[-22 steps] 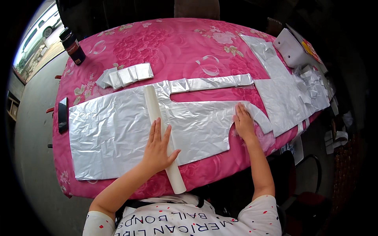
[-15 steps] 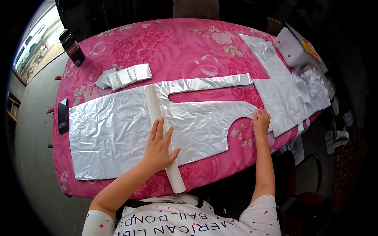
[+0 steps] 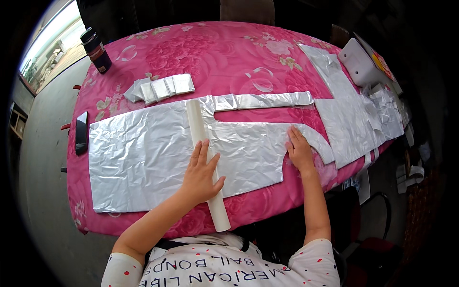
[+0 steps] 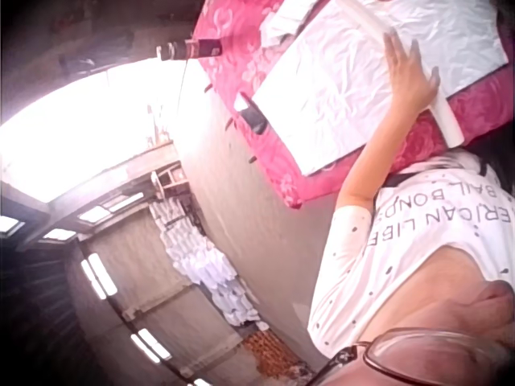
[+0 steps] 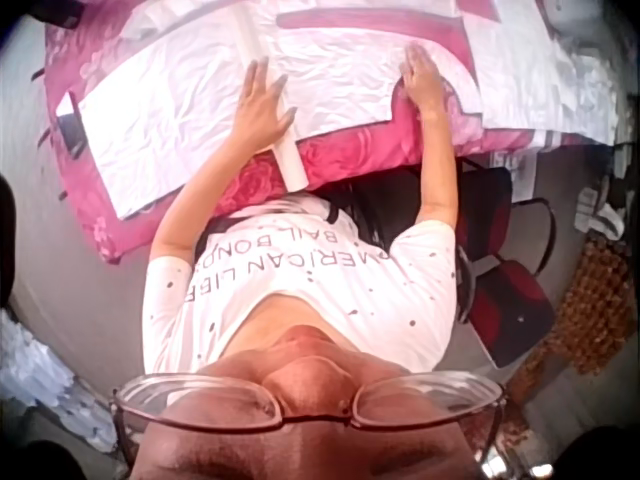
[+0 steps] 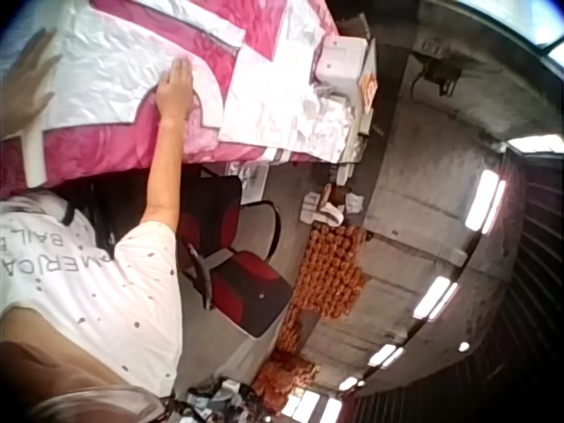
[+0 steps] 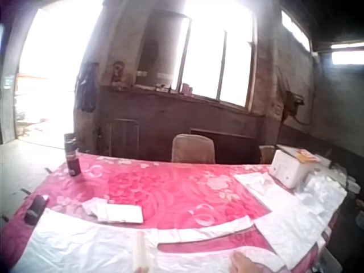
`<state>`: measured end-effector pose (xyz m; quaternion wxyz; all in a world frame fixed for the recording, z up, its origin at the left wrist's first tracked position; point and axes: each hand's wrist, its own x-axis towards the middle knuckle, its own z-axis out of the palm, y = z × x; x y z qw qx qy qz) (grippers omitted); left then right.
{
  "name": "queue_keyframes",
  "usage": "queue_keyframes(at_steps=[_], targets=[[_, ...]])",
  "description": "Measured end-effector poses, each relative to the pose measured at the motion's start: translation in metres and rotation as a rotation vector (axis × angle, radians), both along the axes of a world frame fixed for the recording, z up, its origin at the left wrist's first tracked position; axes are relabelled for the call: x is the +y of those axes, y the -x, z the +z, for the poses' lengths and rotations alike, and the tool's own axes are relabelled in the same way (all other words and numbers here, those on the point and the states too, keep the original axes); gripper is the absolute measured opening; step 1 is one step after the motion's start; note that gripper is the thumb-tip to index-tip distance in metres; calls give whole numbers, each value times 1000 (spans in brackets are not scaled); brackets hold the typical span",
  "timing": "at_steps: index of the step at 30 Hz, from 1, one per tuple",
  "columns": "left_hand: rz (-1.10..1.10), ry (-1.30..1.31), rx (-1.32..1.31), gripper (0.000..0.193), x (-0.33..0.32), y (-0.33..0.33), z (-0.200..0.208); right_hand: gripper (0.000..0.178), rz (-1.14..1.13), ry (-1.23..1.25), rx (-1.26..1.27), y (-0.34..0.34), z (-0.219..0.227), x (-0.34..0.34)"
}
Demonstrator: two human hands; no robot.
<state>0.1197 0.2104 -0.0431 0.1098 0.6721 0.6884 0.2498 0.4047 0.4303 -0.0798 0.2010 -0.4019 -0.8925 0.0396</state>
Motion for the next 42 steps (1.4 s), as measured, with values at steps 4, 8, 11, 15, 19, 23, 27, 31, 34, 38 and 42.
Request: queue_keyframes(at_steps=[4, 8, 11, 15, 19, 23, 27, 31, 34, 38, 42], targets=[[-9, -18, -12, 55, -1, 0, 0, 40, -206, -96, 42, -43, -21, 23], [3, -7, -1, 54, 0, 0, 1, 32, -354, -117, 92, -69, -22, 29], [-4, -11, -3, 54, 1, -3, 0, 25, -360, -216, 65, -73, -12, 25], [-5, -3, -6, 55, 1, -2, -1, 16, -286, -430, 116, -36, 25, 1], [-8, -21, -7, 53, 1, -2, 1, 14, -279, 170, 440, 43, 73, -62], [68, -46, -450, 47, -5, -2, 11, 17, 120, 557, 594, 117, 88, -134], [121, 389, -1141, 38, -12, 23, 38, 33, 533, 642, 416, 148, 75, -186], [173, 589, -1258, 23, -46, 92, 32, 40, 686, 489, 330, 148, 85, -216], [286, 555, -1168, 18, -81, 162, 18, 46, 464, 379, 197, 128, 81, -228], [520, 519, -1048, 20, -133, 228, 19, 56, 160, 415, -40, 111, 82, -236], [517, 600, -443, 27, -139, 251, 31, 58, 31, 899, -220, 106, 70, -245]])
